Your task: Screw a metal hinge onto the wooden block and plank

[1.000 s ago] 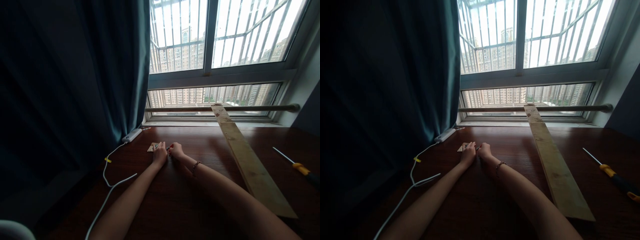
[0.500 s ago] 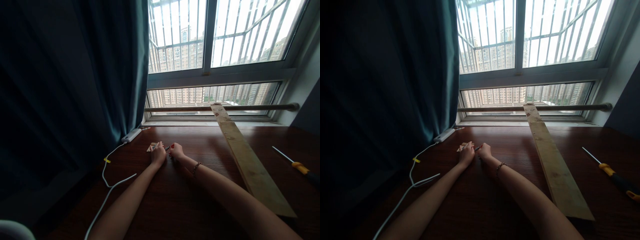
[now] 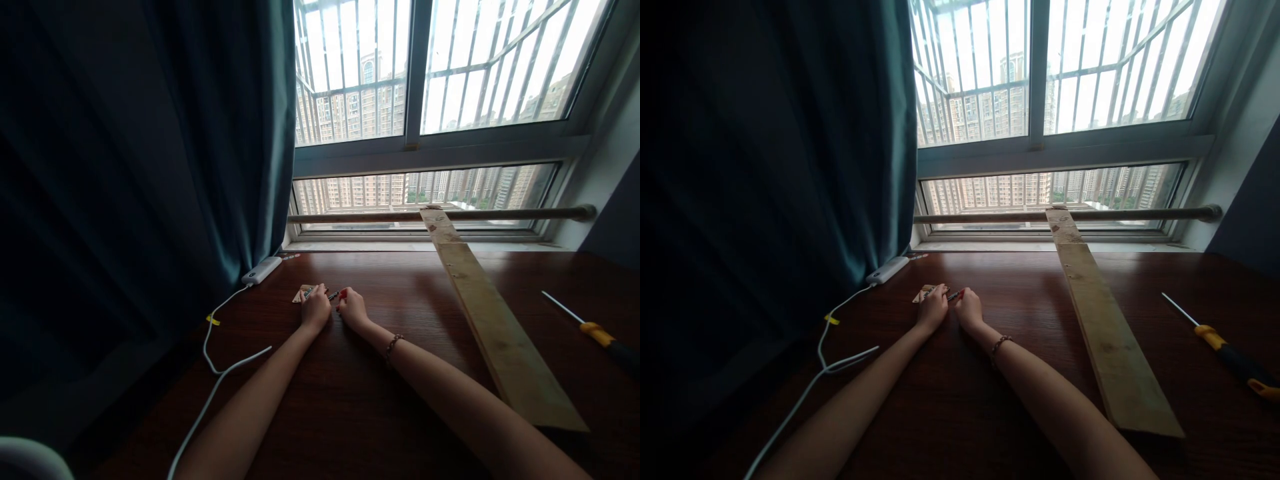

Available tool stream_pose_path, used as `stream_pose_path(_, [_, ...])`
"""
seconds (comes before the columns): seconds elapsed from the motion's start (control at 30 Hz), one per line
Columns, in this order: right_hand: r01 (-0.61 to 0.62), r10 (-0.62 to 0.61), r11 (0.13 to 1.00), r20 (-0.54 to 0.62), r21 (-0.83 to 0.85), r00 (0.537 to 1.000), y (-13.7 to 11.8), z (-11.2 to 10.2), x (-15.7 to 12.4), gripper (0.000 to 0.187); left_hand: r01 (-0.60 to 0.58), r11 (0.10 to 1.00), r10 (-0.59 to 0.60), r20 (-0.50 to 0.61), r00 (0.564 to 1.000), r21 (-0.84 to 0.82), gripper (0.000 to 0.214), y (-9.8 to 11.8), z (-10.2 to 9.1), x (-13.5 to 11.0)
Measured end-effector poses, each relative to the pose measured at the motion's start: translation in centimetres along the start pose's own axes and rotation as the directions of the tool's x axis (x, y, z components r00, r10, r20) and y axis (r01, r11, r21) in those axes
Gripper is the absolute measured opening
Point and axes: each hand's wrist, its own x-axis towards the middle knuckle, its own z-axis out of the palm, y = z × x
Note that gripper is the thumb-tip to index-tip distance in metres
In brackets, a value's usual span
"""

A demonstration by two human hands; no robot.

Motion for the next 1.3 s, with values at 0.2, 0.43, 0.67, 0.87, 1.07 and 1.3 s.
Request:
stream_pose_path(0.2, [-0.023,0.027,0.991,-0.028,0.131,0.999,0.6,0.2,0.2,0.021,-0.029,0.998,0.028,-0.026,0.999,-0.046,0.031,0.1,-0.4,0.0])
stream_pose_path(0.43, [-0.064,0.068,0.96,-0.006,0.271,0.998,0.2,-0.1,-0.2,0.017,-0.029,1.0,0.028,0.065,0.997,0.002,0.022,0.3,-0.4,0.0])
stream_pose_path(0.67, [-0.093,0.105,0.937,-0.018,0.336,0.994,0.0,-0.2,-0.1,0.018,0.061,0.997,-0.067,0.209,0.976,0.036,0.017,0.4,-1.2,0.7])
stream_pose_path(0.87, [-0.109,0.131,0.948,-0.053,0.301,0.99,0.2,-0.5,-0.2,0.021,0.035,0.991,0.009,0.332,0.943,-0.127,0.014,0.6,-1.9,1.3])
stream_pose_path(1.07, [-0.118,0.128,0.966,-0.032,0.229,0.991,0.0,-0.7,-0.5,0.026,0.016,0.982,0.048,0.33,0.943,-0.189,0.013,1.0,-2.2,1.0])
stream_pose_path(1.3, [-0.071,0.073,0.987,-0.012,0.142,0.997,-0.1,-1.0,-0.6,0.027,0.012,0.976,0.066,0.344,0.937,-0.219,0.017,0.4,-2.0,1.3])
